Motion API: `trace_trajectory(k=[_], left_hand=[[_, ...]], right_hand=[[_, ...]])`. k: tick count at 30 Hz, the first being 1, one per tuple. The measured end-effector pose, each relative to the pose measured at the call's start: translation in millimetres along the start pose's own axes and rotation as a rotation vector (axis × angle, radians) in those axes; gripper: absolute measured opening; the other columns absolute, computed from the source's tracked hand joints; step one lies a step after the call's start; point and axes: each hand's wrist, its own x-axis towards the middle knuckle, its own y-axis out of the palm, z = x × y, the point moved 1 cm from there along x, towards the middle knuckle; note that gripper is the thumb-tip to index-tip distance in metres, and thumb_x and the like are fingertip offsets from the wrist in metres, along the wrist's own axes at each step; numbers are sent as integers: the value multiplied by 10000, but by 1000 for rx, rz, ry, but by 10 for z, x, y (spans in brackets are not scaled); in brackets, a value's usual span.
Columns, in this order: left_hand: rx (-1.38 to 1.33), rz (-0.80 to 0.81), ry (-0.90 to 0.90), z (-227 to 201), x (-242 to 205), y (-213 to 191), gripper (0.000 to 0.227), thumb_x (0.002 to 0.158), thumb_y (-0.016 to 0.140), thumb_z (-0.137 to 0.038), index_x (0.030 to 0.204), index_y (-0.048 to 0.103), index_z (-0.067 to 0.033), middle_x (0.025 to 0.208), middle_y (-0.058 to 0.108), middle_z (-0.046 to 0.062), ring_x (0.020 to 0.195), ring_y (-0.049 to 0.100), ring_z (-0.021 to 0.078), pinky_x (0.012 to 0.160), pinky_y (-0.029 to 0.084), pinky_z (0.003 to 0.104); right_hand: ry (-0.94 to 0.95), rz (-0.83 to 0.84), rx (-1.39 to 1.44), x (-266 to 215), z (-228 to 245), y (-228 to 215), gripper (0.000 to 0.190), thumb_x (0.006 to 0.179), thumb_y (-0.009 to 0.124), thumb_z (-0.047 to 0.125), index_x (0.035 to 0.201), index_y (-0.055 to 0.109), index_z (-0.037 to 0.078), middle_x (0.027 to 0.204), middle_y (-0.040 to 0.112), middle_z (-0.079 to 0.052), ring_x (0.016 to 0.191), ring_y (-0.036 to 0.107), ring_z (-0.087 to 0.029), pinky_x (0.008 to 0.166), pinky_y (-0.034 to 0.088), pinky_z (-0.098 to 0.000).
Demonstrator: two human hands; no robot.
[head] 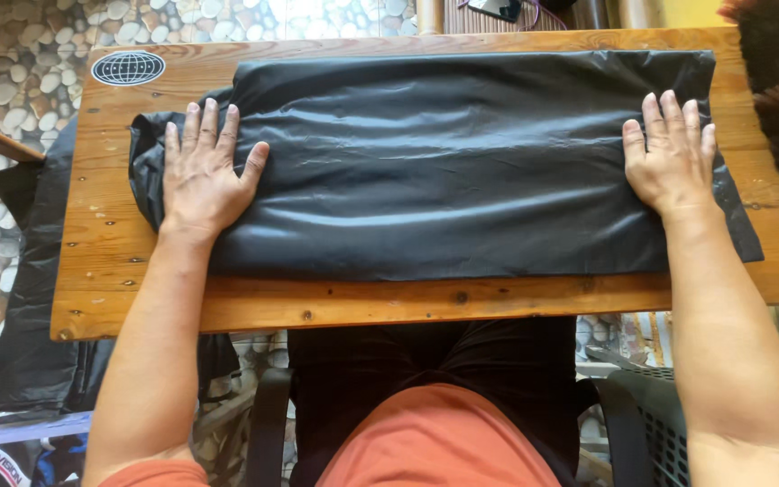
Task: The person unfolds and spreads out a black garment sleeve on a wooden table, then uses a duster to wipe its surface before rolling it back up.
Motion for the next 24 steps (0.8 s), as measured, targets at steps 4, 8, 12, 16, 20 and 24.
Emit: trace_trajectory(k=[4,8,12,16,20,24], left_hand=[[-61,-27,2,20,-24,-12,888,1015,198,-730,1624,323,-96,1689,236,190,1567,110,337,1234,-11,530],[-106,174,-59,-70,2,-273,945,948,96,-775,1633,235,-139,1715,136,135,1584,31,280,1234,-66,512],[-48,139,-90,-504,82,-553,963,938,48,-783,1636,-32,-124,1704,-157,88,1562,-183,208,1218,-201,536],[-26,-80,213,-1124,425,-268,745,1099,220,-574,1662,104,-100,1722,7,77,1582,-43,268,1239,-127,565],[-27,-102,307,-1562,656,101,726,1080,188,-537,1623,292,-67,1703,190,153,1578,79,254,1219,-77,604],[-46,-195,279,-1269,670,307,785,1052,268,-644,1574,438,-82,1650,347,177,1545,233,335,1204,-13,633]], right_hand=[[-6,-6,10,46,-43,3,773,1023,214,583,1646,254,127,1725,139,-116,1573,34,-352,1229,-34,-569],[19,84,-93,150,-63,-81,760,1005,257,555,1634,266,128,1724,162,-124,1584,33,-356,1222,-70,-600],[-195,-209,-249,209,457,135,709,1094,297,439,1492,500,-111,1656,291,-346,1513,208,-519,1150,88,-703],[-628,-316,-62,-19,1751,447,613,1101,424,378,1644,346,105,1696,218,-191,1548,90,-428,1191,-19,-650],[-740,-148,-6,-145,2446,632,601,1097,328,416,1643,294,167,1712,146,-129,1575,43,-321,1249,10,-574],[-560,28,-110,190,2057,550,651,1043,270,505,1625,293,213,1704,210,-53,1571,109,-296,1223,27,-586]])
